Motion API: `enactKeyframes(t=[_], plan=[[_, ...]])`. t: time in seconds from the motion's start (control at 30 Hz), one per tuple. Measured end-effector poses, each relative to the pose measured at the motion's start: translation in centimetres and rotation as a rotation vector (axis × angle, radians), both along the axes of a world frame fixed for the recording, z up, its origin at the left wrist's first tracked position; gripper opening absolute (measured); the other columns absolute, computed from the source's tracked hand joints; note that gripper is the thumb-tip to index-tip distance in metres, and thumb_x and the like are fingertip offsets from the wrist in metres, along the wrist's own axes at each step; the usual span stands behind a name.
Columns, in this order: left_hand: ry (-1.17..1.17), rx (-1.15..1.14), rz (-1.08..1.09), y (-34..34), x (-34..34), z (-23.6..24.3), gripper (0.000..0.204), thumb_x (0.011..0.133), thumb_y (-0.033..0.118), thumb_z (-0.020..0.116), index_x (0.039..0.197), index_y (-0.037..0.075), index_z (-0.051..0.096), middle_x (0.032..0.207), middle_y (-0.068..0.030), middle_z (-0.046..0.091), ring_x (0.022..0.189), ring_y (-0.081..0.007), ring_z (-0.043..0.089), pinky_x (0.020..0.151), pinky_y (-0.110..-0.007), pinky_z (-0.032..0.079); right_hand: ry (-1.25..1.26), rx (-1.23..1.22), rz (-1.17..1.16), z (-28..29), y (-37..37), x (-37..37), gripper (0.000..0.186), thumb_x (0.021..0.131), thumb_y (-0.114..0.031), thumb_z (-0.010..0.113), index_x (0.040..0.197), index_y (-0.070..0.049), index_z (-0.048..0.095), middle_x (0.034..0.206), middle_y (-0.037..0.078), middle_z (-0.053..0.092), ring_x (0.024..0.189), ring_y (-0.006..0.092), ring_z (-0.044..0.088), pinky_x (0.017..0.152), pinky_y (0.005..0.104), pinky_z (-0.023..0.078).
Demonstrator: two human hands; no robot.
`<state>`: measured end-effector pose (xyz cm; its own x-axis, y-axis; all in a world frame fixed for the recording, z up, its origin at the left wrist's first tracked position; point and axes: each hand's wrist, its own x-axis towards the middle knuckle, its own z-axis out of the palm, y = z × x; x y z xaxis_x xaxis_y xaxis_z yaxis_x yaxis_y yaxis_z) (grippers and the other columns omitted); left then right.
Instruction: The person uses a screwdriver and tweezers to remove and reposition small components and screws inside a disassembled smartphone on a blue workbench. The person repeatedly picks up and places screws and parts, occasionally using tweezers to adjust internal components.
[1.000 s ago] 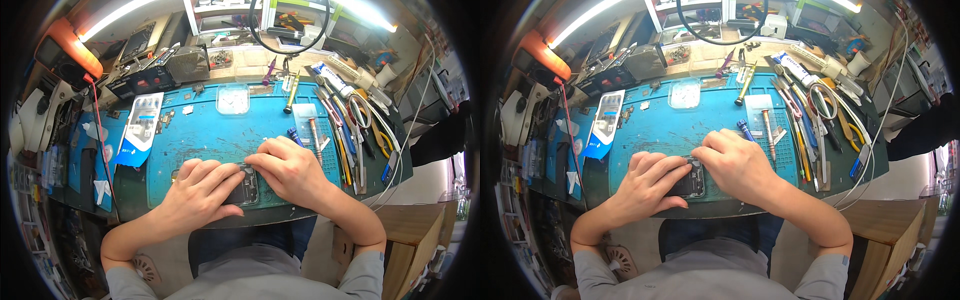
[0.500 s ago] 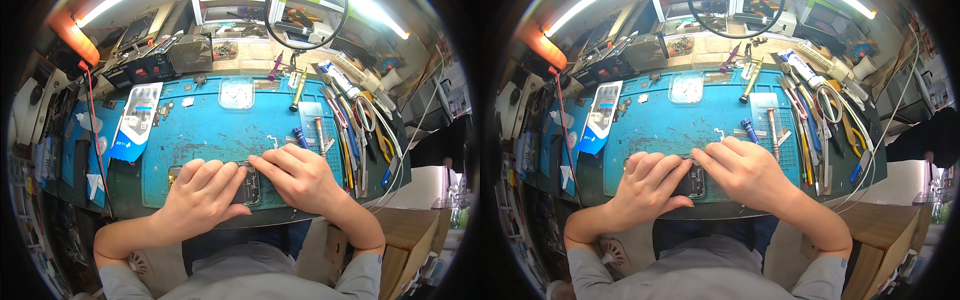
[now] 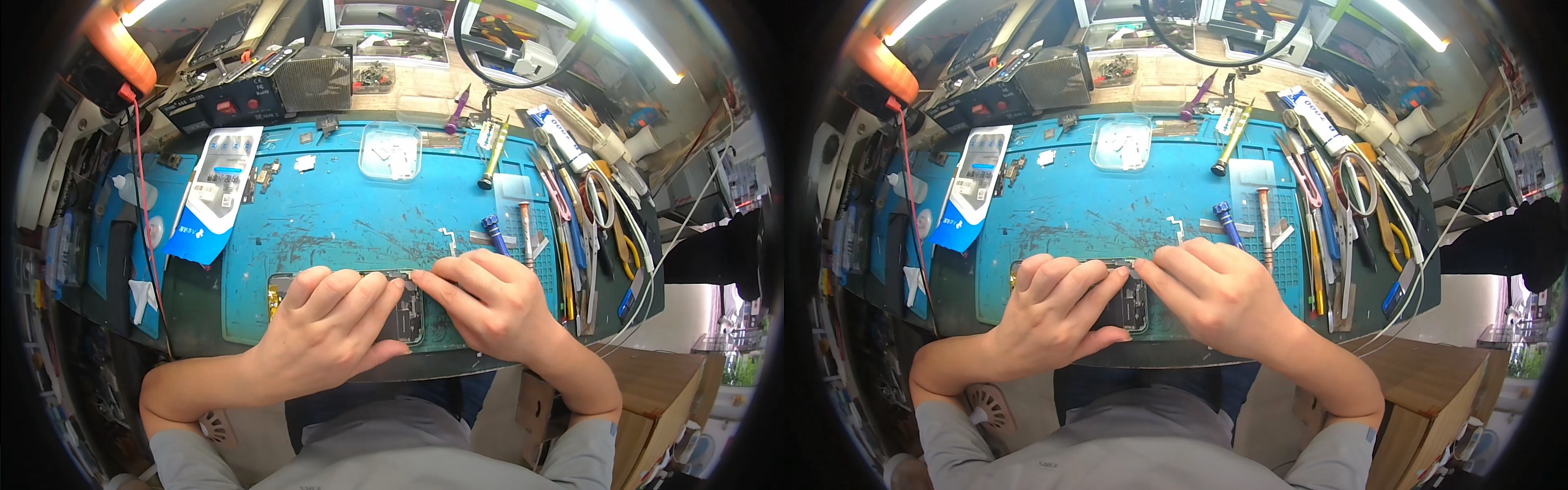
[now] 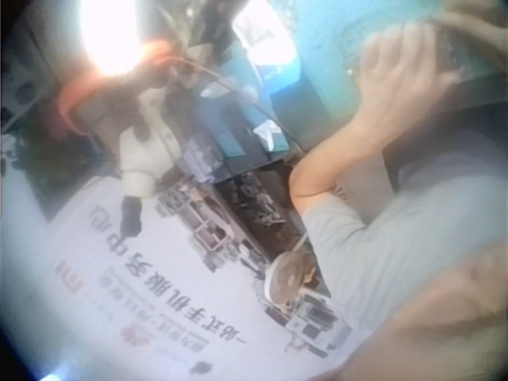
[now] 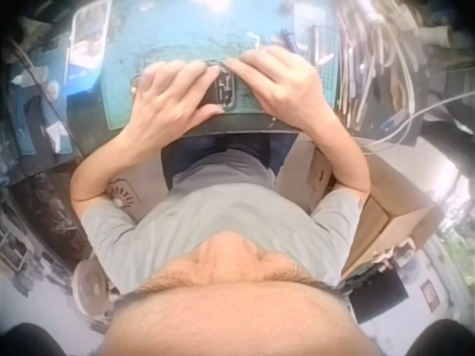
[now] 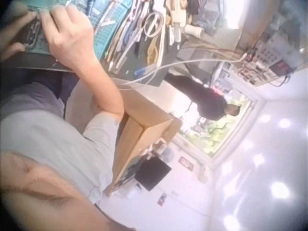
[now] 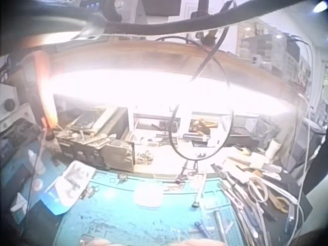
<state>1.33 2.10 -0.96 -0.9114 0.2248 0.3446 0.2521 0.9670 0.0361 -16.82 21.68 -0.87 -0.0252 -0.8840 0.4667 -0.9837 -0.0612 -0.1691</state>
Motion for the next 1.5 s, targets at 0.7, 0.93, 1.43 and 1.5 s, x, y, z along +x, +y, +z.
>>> enactKeyframes(t=[0.7, 0.93, 1.43, 1.5], plan=[[-0.018, 0.007, 0.003, 0.2, 0.0, 0.2, 0.062, 0.092, 0.047, 0.073, 0.133, 0.001, 0.071, 0.129, -0.0072, 0.062, 0.114, -0.0218, 0.055, 0.1, -0.04, 0.043, -0.022, -0.006, 0.01, -0.1, 0.0, 0.2, 0.042, 0.077, -0.005, 0.07, 0.117, 0.002, 0.077, 0.105, 0.009, 0.071, 0.082, 0.0242, 0.069, 0.07, 0.0353, 0.058], [0.009, -0.035, 0.0, 0.3, 0.1, 0.2, 0.059, 0.094, 0.047, 0.071, 0.132, 0.001, 0.072, 0.127, -0.0068, 0.064, 0.113, -0.0215, 0.056, 0.1, -0.04, 0.043, -0.094, -0.088, -0.076, -0.2, 0.1, -0.3, 0.045, 0.078, 0.001, 0.072, 0.123, 0.001, 0.073, 0.102, 0.01, 0.071, 0.08, 0.0249, 0.07, 0.069, 0.0353, 0.057], [0.108, 0.313, 0.044, -2.2, 0.5, 2.0, 0.043, 0.087, 0.023, 0.085, 0.125, 0.007, 0.073, 0.111, -0.004, 0.075, 0.096, -0.0232, 0.066, 0.087, -0.038, 0.047, -0.051, -0.162, -0.372, 4.7, 2.6, -1.0, 0.029, 0.089, 0.003, 0.076, 0.117, -0.005, 0.078, 0.098, 0.014, 0.076, 0.085, 0.0308, 0.075, 0.074, 0.0392, 0.06], [0.127, 0.371, 0.087, -4.5, 0.5, 2.1, 0.032, 0.088, 0.014, 0.083, 0.118, 0.007, 0.075, 0.099, -0.0072, 0.076, 0.087, -0.0268, 0.069, 0.078, -0.039, 0.051, -0.033, -0.161, -0.388, 4.7, 3.4, -0.8, 0.029, 0.09, 0.003, 0.075, 0.118, -0.005, 0.078, 0.098, 0.014, 0.076, 0.084, 0.0307, 0.075, 0.072, 0.0385, 0.06]])
